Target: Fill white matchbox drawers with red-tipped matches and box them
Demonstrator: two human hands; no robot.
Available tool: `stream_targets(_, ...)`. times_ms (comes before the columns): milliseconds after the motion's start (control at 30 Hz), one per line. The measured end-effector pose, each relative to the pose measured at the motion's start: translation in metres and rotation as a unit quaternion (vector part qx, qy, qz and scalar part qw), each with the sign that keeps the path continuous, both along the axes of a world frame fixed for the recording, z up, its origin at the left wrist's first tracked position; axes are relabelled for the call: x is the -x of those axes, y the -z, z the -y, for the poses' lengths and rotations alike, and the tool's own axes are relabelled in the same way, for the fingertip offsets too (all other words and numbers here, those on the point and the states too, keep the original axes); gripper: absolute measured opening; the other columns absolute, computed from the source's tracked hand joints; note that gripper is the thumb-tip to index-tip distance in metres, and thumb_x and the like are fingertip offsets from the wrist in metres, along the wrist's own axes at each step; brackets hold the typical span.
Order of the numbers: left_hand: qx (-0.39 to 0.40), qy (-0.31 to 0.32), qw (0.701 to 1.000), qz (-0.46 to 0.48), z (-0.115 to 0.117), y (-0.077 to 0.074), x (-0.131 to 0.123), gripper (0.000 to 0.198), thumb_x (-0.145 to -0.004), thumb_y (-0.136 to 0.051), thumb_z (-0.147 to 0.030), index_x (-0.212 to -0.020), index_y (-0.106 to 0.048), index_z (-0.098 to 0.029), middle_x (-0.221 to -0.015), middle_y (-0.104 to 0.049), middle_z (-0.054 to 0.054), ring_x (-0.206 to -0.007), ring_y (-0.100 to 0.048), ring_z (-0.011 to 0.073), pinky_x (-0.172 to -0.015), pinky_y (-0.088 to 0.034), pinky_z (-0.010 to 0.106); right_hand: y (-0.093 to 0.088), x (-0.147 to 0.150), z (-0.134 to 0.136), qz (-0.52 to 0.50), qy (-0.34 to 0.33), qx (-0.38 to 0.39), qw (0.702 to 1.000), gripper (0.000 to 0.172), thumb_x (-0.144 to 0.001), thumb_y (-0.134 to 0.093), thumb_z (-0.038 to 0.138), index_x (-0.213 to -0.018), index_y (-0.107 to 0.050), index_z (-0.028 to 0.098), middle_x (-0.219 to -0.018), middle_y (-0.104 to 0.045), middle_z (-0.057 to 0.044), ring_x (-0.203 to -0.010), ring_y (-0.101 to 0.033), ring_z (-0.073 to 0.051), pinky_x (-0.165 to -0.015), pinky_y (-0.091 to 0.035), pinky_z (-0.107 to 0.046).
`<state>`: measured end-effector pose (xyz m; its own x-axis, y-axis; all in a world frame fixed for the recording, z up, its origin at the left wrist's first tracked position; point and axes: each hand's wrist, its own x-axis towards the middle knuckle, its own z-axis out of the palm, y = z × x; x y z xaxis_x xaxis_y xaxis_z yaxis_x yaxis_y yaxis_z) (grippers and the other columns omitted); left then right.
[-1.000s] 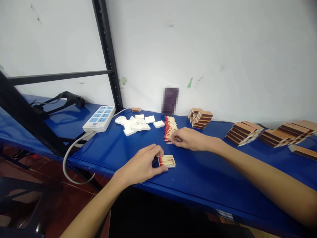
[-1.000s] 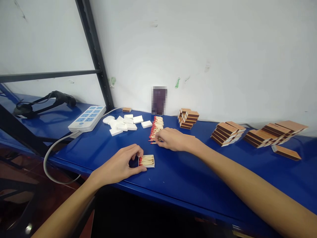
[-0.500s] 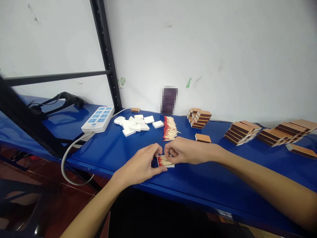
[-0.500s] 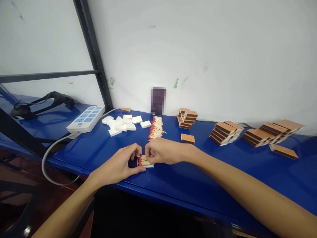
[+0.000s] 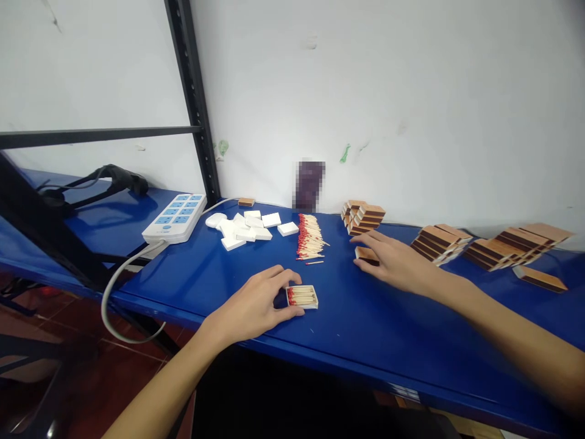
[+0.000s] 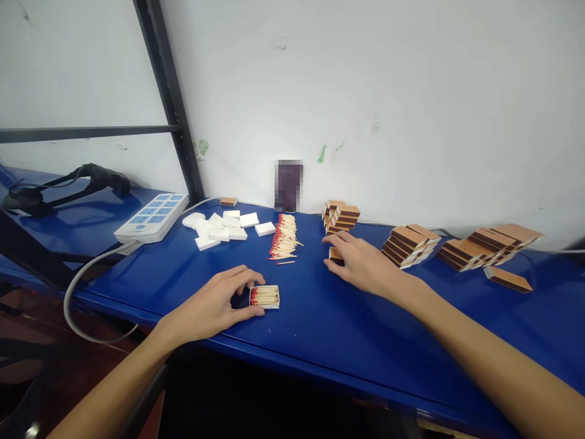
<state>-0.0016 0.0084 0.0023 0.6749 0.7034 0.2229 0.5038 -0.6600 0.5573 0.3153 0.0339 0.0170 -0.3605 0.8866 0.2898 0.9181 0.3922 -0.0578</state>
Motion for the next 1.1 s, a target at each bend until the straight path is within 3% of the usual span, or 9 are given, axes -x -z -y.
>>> stream_targets(133, 0.005, -0.021, 1.0, -0.006, -0.001, 0.001, -0.001, 0.042, -0.085, -0.065, -0.045, -0.121, -0.056, -0.026, -0.104, -0.057, 0.002, -0.09, -0.056, 0.019, -0.077, -0.045, 0.029, 0.019, -0.013, 0.02, -0.012, 0.001, 0.033, 0.999, 0.034, -0.092, -0.04, 0.037, -0.117, -0.055, 0.019, -0.113, -0.063, -0.012, -0.1, -0.061, -0.027, -0.087, -0.047, -0.042)
stream_targets(367, -0.013, -0.022, 1.0, -0.015, -0.002, 0.002, -0.002, 0.034, -0.086, -0.062, -0.047, -0.111, -0.063, -0.023, -0.101, -0.057, 0.003, -0.089, -0.058, 0.0195, -0.08, -0.046, 0.031, 0.016, 0.065, 0.069, -0.102, -0.102, 0.066, 0.987, 0.036, -0.089, -0.055, 0.039, -0.121, -0.054, 0.024, -0.113, -0.065, -0.007, -0.099, -0.059, -0.024, -0.088, -0.048, -0.042)
stream_targets(533, -0.013, 0.005, 0.999, -0.029, -0.002, 0.001, -0.001, 0.031, -0.088, -0.06, -0.047, -0.107, -0.062, -0.023, -0.086, -0.058, 0.0, -0.082, -0.056, 0.0185, -0.075, -0.044, 0.029, 0.014, 0.071, 0.056, -0.152, -0.107, 0.114, 0.976, 0.04, -0.086, -0.06, 0.043, -0.121, -0.055, 0.023, -0.113, -0.065, -0.007, -0.103, -0.058, -0.023, -0.089, -0.048, -0.041)
stream_targets(700, -0.001, 0.013, 1.0, -0.02, -0.003, 0.002, 0.0, 0.034, -0.089, -0.059, -0.046, -0.114, -0.061, -0.023, -0.093, -0.06, 0.002, -0.088, -0.056, 0.0201, -0.078, -0.044, 0.03, 0.008, 0.067, 0.046, -0.18, -0.14, 0.172, 0.958, 0.038, -0.083, -0.065, 0.044, -0.116, -0.059, 0.025, -0.111, -0.064, -0.005, -0.1, -0.057, -0.022, -0.087, -0.046, -0.038)
stream_targets(900, 0.055, 0.016, 0.998, 0.034, -0.004, 0.004, -0.001, 0.063, -0.077, -0.072, -0.049, -0.132, -0.047, -0.029, -0.084, -0.057, -0.002, -0.078, -0.056, 0.0164, -0.072, -0.046, 0.028, 0.016, 0.092, 0.051, -0.212, -0.177, 0.135, 0.952, 0.031, -0.083, -0.067, 0.038, -0.109, -0.06, 0.023, -0.102, -0.066, -0.004, -0.093, -0.058, -0.02, -0.083, -0.046, -0.035)
stream_targets(1100, 0.062, 0.01, 0.997, 0.035, -0.006, -0.001, -0.002, 0.067, -0.074, -0.075, -0.047, -0.132, -0.047, -0.029, -0.082, -0.058, -0.003, -0.074, -0.056, 0.0153, -0.071, -0.048, 0.028, 0.021, 0.104, 0.05, -0.213, -0.183, 0.088, 0.956, 0.023, -0.084, -0.066, 0.032, -0.105, -0.06, 0.022, -0.099, -0.066, -0.003, -0.092, -0.057, -0.02, -0.083, -0.048, -0.035)
